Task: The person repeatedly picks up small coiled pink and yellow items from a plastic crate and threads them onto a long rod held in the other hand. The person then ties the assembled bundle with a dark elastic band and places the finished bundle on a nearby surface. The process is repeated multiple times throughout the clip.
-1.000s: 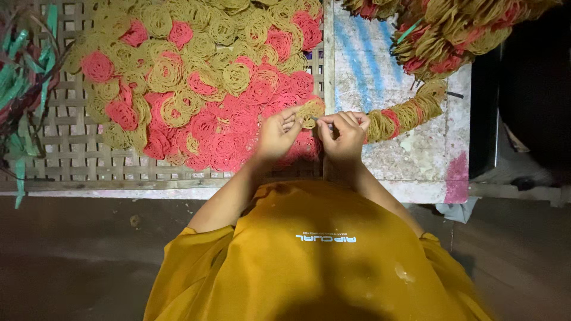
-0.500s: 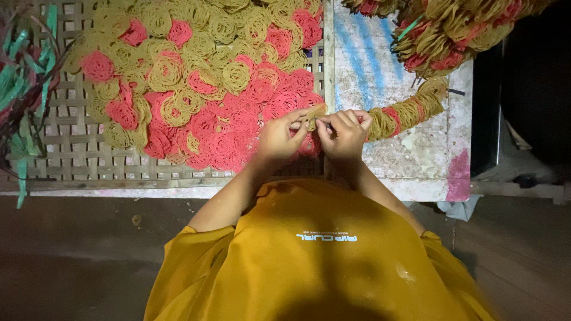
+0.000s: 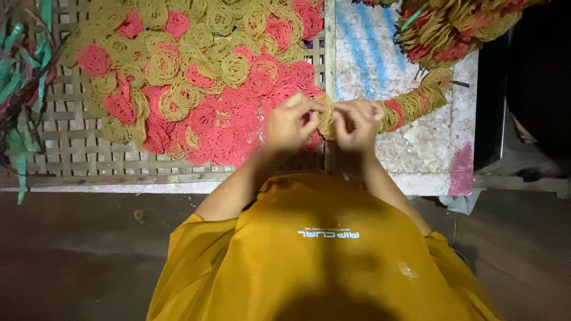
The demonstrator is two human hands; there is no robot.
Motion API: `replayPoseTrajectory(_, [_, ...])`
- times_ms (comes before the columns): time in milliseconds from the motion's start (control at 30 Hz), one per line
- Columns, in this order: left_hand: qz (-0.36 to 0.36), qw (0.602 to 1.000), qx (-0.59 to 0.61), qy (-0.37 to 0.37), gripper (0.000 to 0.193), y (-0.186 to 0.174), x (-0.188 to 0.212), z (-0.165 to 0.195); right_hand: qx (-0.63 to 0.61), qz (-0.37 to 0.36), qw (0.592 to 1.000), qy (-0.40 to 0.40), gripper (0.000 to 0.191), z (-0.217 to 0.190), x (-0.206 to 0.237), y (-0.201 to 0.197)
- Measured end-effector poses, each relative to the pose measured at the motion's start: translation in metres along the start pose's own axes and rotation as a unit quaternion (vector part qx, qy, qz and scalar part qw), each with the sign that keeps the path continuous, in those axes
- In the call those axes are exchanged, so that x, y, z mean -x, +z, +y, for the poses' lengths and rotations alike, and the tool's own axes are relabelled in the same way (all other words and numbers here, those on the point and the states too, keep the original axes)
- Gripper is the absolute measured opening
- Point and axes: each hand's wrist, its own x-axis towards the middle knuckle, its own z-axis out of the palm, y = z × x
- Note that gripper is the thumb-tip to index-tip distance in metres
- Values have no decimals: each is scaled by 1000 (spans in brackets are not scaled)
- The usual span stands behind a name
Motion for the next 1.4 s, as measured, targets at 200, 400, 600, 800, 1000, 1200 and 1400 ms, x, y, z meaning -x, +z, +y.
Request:
replayPoseTrajectory(200, [17, 994, -34, 103, 12, 2, -9, 26, -17, -4, 999, 31, 13, 10, 8, -26])
replayPoseTrajectory(400, [8, 993, 46, 107, 21, 11, -9, 8, -68, -63, 996, 13, 7, 6, 7, -5])
replayPoseTrajectory(600, [176, 964, -201, -4, 40, -49, -47, -82, -153, -72, 981, 98, 8, -3, 12, -4])
replayPoseTrajectory(800, [123, 942, -304, -66, 53, -95, -55, -115, -154, -67, 982, 89, 7, -11, 2, -4])
replayPoseTrajectory(1000, [77, 950, 145, -265, 36, -72, -41, -106, -113, -69, 989, 71, 6, -26, -1, -1])
replayPoseTrajectory(1200, [-13, 833, 505, -223, 36, 4, -9, -102, -73, -65, 994, 52, 6, -29, -7, 10])
replayPoseTrajectory(1400, [-73, 888, 442, -105, 40, 25, 2, -88, -62, -64, 994, 60, 7, -25, -9, 12])
